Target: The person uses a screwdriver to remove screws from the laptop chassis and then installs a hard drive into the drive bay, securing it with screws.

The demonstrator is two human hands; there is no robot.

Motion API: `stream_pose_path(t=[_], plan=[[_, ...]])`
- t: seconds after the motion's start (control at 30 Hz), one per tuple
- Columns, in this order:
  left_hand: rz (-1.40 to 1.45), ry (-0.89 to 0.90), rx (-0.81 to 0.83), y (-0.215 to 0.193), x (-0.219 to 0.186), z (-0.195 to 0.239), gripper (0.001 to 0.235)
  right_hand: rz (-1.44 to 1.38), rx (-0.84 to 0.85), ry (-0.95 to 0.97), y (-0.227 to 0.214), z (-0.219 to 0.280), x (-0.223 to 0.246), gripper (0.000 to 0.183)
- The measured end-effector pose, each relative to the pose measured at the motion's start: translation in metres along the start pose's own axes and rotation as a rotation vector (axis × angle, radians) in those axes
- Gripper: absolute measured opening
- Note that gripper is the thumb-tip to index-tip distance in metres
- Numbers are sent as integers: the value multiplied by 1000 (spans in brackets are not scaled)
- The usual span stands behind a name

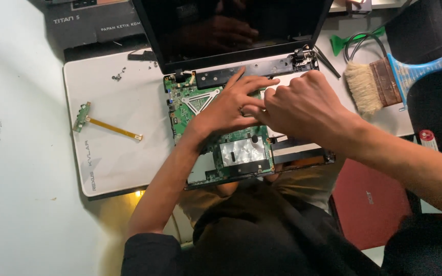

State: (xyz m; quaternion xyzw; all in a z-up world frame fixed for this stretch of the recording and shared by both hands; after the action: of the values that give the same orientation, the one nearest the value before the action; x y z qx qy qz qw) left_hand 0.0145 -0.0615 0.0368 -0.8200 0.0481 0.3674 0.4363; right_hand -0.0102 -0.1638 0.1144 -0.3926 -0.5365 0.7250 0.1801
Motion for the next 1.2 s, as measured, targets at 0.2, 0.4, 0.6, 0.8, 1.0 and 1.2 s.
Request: stream_pose_path(t=[0.2,0.4,0.6,0.8,1.0,1.2], plan=[[59,-82,178,6,-7,-1,74,-73,-53,-189,-25,10,1,46],[15,-37,63,8,8,5,86,-96,203,17,-1,4,0,74],[42,53,1,7,12,5,35,-102,60,11,-21,3,-12,75],[73,-72,157,5,-2,2,51,-138,235,-10,-24,11,-11,49],[30,14,-33,-3,4,3,22,-7,264,85,-6,7,-16,102],[47,11,123,6,0,3,56,-202,183,-99,-34,9,-6,39]])
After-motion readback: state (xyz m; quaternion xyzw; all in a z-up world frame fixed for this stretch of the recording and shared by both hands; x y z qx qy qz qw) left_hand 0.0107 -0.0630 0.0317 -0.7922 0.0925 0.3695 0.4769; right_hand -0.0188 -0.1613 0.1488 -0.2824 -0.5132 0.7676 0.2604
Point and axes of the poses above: each hand's wrist, its own z-axis away from the middle knuckle, its own y-axis out of the palm, x = y × z, the point moved 8 cm from there along -z, towards the middle knuckle, and after that the axes turned 1 degree about -z, right-handed, at the moved point
